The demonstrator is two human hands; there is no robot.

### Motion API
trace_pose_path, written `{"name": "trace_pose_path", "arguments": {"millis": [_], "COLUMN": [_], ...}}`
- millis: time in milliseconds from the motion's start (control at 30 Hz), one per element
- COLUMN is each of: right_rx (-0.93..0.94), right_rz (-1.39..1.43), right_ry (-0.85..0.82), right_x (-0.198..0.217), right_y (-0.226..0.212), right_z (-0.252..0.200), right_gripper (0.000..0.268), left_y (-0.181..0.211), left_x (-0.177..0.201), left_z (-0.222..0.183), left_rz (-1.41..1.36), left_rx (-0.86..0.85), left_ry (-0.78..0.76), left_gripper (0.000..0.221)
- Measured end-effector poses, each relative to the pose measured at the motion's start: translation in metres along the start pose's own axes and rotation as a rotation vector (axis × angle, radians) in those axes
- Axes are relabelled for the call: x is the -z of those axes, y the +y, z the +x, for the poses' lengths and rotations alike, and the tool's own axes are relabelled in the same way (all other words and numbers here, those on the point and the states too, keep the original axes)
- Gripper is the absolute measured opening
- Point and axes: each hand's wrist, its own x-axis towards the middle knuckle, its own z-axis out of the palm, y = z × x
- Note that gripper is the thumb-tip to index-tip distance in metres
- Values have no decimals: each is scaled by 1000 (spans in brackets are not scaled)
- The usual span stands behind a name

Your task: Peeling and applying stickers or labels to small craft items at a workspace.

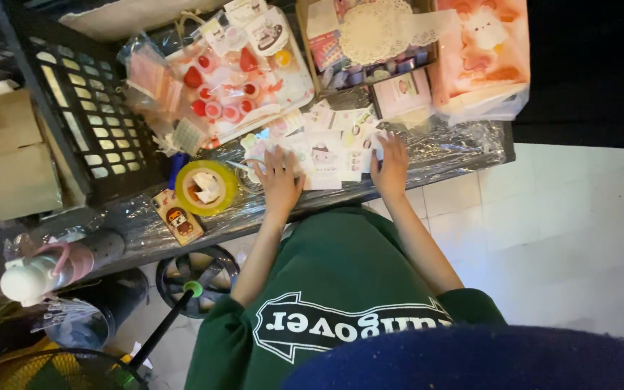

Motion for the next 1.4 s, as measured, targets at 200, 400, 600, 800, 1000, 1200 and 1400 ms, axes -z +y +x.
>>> {"name": "trace_pose_path", "arguments": {"millis": [200,400,600,800,1000,1200,1400], "right_rx": [112,127,147,195,383,158,375], "right_rz": [-184,-73,-135,-163,-155,3,-355], "right_ry": [-73,-266,-219,-132,-177,-135,-197], "right_x": [-43,-24,2,11,-12,0,-23], "right_y": [23,-9,19,32,36,37,30], "right_z": [-17,-11,-1,12,11,26,41], "right_gripper": [59,64,65,68,59,54,55], "left_y": [42,57,30,5,-25,11,34], "left_x": [-1,1,-7,18,-3,2,-14], "left_z": [6,10,-2,-17,-36,-14,0], "left_rz": [41,32,31,18,129,152,165], "left_rx": [52,19,152,101,171,287,283], "left_ry": [-102,-109,-33,-53,-22,31,-42], "left_gripper": [84,79,62,53,52,63,78]}}
